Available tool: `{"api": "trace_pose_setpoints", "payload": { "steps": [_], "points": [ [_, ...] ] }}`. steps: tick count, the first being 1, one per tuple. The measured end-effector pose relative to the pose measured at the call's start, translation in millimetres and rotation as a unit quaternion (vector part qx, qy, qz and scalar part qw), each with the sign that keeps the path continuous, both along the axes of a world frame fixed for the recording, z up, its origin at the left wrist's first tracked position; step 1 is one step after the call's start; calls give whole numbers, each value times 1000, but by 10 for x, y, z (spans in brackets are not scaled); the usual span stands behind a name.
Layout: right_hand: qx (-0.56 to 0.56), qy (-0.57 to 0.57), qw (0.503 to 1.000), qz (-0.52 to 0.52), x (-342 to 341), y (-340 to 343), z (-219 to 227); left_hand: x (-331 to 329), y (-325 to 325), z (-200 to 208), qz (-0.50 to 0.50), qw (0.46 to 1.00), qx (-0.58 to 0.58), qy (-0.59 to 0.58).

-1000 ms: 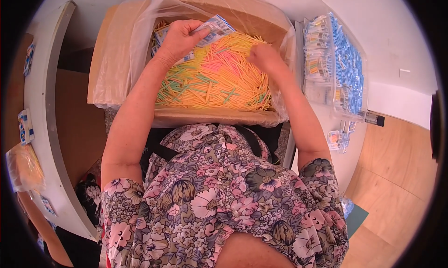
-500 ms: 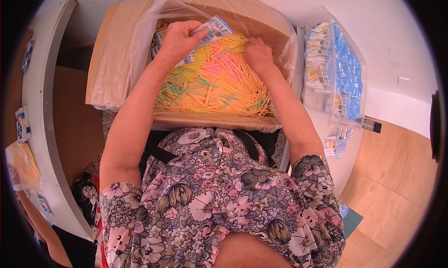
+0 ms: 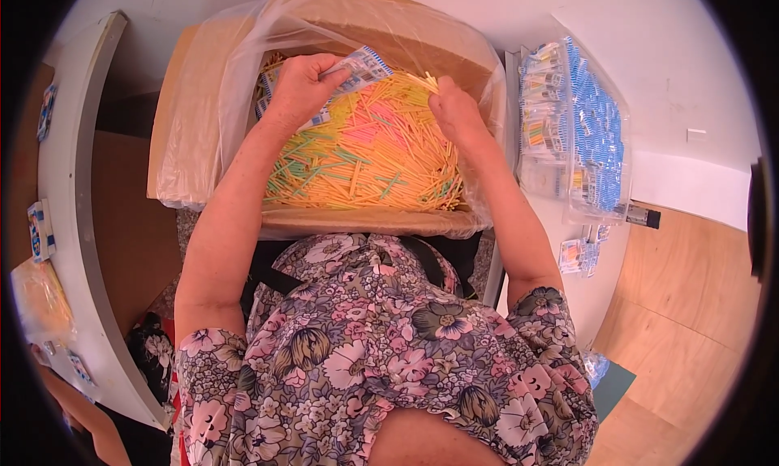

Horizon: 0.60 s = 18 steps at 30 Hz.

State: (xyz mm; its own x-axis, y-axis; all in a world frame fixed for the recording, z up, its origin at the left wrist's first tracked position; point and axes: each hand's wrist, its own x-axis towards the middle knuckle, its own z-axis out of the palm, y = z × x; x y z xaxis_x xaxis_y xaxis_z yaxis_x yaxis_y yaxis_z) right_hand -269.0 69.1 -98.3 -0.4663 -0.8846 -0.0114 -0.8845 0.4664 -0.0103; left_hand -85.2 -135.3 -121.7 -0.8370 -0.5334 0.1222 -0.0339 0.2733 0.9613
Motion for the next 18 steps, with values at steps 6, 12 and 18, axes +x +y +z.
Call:
{"api": "trace_pose_setpoints", "payload": {
  "steps": [6, 12, 18],
  "points": [
    [-142, -656, 673, -311, 154, -10, -54, -18, 44, 47, 7, 999, 32, 17],
    [-190, -694, 605, -341, -73, -248, -245, 1, 33, 116, 0, 1000, -12, -17],
    [-253, -719, 554, -335, -286, -413, -431, -6, 42, 127, -1, 1000, -14, 8]
  ]
}}
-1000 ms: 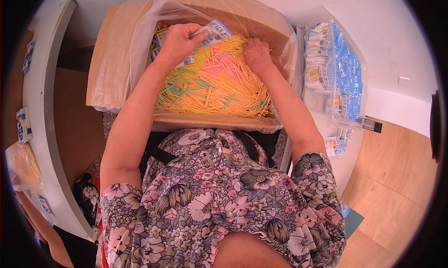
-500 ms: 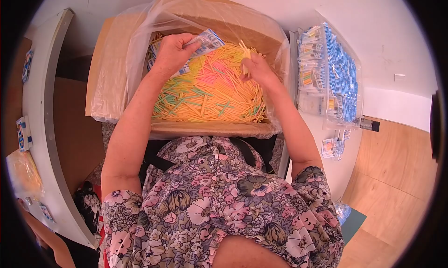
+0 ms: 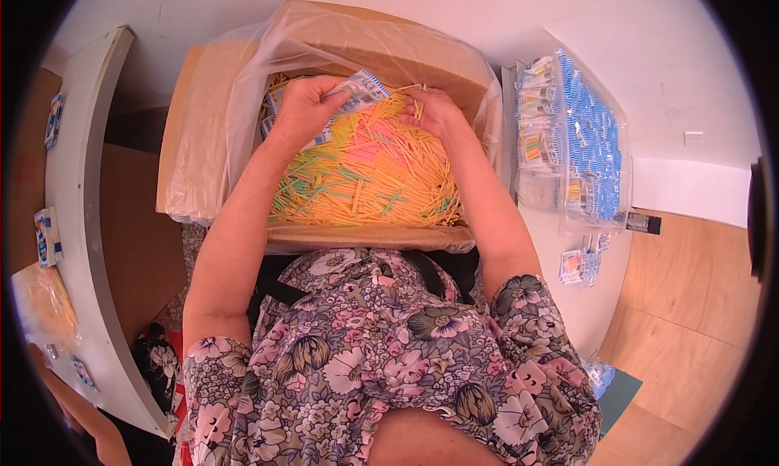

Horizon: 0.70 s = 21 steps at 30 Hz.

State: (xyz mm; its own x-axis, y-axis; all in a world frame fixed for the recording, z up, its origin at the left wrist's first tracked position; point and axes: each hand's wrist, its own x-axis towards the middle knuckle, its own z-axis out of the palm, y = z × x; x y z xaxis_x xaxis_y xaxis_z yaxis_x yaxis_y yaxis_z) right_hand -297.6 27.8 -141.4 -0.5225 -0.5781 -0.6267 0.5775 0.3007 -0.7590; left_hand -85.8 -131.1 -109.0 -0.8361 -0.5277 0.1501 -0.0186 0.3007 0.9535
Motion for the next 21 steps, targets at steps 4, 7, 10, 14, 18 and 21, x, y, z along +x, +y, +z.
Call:
{"api": "trace_pose_setpoints", "payload": {
  "steps": [4, 7, 10, 14, 18, 21],
  "points": [
    [13, -5, 999, -45, 58, -98, -62, 10, -21, 21, -5, 1000, -2, -8],
    [31, 30, 989, -144, 254, -290, -132, 13, -19, 13, -16, 999, 15, -37],
    [47, 67, 973, -218, 359, -372, -155, -1, -24, -58, -2, 1000, 18, 8],
    [8, 51, 975, -215, 300, -233, -78, 5, -17, -12, 1, 999, 33, -11],
    [13, 69, 982, -173, 283, 39, 102, 30, -31, 8, 3, 997, 79, 2],
    [78, 226, 967, 85, 249, 204, 45, 5, -76, -73, 13, 998, 56, 31]
  ]
}}
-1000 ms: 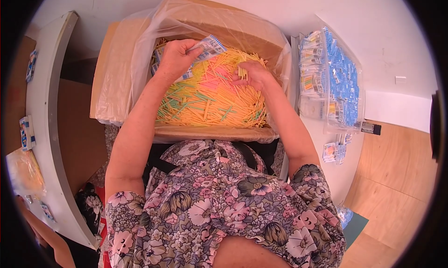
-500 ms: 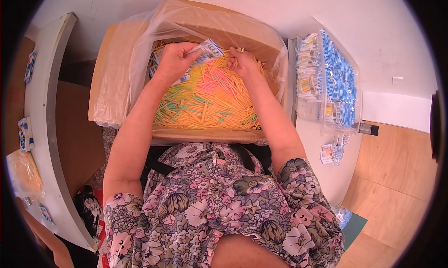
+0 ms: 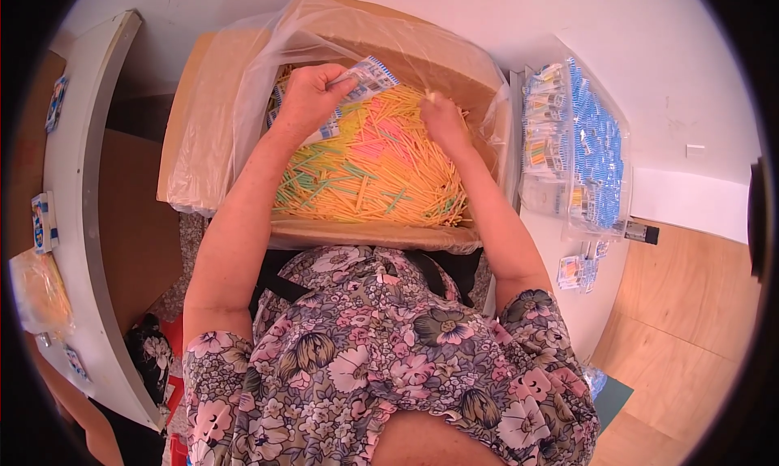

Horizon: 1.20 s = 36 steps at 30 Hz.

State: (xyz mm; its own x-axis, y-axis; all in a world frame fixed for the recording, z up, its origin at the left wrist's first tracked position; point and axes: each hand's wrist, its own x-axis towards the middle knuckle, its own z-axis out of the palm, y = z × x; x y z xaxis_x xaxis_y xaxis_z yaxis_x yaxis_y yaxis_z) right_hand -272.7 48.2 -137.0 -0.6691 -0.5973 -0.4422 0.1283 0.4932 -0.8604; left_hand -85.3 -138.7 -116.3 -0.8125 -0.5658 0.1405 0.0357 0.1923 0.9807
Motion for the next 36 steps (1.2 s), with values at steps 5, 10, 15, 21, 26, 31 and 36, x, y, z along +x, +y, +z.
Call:
{"api": "trace_pose_setpoints", "payload": {
  "steps": [5, 10, 15, 21, 26, 31, 36],
  "points": [
    [155, 528, 755, 357, 346, -193, 228, 9, -9, 17, 11, 1000, 4, -20],
    [180, 549, 702, 416, 290, -258, 156, 5, 11, 69, 12, 999, -7, -40],
    [102, 579, 708, 391, 183, -127, 167, -2, 15, 67, 13, 999, -36, -31],
    [-11, 541, 810, 225, 194, -49, 282, 5, 2, 10, 11, 1000, 1, -23],
    [-89, -230, 965, -93, 351, 0, 368, 22, -1, 33, 6, 1000, -14, -20],
    [-92, -250, 955, -132, 258, -101, 216, 4, -6, 32, 4, 999, -28, -23],
    [-100, -234, 962, -100, 89, -336, 48, 37, 24, 86, -15, 998, 56, -9]
  ]
}}
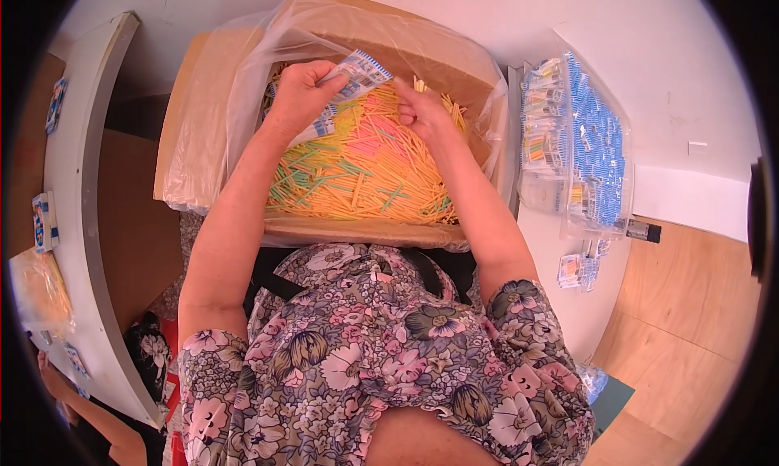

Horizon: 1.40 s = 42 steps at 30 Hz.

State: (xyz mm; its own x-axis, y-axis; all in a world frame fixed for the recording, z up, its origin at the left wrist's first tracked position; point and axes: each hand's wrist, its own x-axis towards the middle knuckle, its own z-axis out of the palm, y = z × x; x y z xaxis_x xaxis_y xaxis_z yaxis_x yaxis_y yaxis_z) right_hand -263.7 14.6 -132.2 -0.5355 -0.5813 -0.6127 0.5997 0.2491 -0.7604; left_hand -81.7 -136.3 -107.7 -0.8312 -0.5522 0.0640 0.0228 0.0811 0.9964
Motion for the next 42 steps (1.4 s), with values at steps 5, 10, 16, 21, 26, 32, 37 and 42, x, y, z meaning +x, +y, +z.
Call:
{"api": "trace_pose_setpoints", "payload": {
  "steps": [5, 10, 16, 21, 26, 32, 37, 42],
  "points": [
    [-46, -14, 996, -70, -58, -163, -148, 0, -19, 61, -33, 990, 131, 41],
    [-95, -48, 993, -52, 276, -149, 268, 99, 4, 146, -78, 977, 200, -1],
    [-137, 106, 985, 13, 561, -49, 491, 60, 161, 155, -326, 930, 172, -12],
    [-48, 682, 698, 212, 656, 161, 325, 48, 399, 221, -324, 933, 149, -54],
    [-123, 393, 876, 251, 694, 386, 492, 101, 629, 460, -291, 950, 112, -9],
    [-289, 281, 908, 115, 688, 814, 1213, 101, 820, 761, -253, 955, 152, -33],
    [-139, 767, 602, 173, 798, 941, 1435, 113, 1026, 739, -226, 930, 290, 23],
    [-129, 614, 754, 193, 816, 1065, 1337, 104, 1207, 906, -283, 910, 300, 37]
  ]
}}
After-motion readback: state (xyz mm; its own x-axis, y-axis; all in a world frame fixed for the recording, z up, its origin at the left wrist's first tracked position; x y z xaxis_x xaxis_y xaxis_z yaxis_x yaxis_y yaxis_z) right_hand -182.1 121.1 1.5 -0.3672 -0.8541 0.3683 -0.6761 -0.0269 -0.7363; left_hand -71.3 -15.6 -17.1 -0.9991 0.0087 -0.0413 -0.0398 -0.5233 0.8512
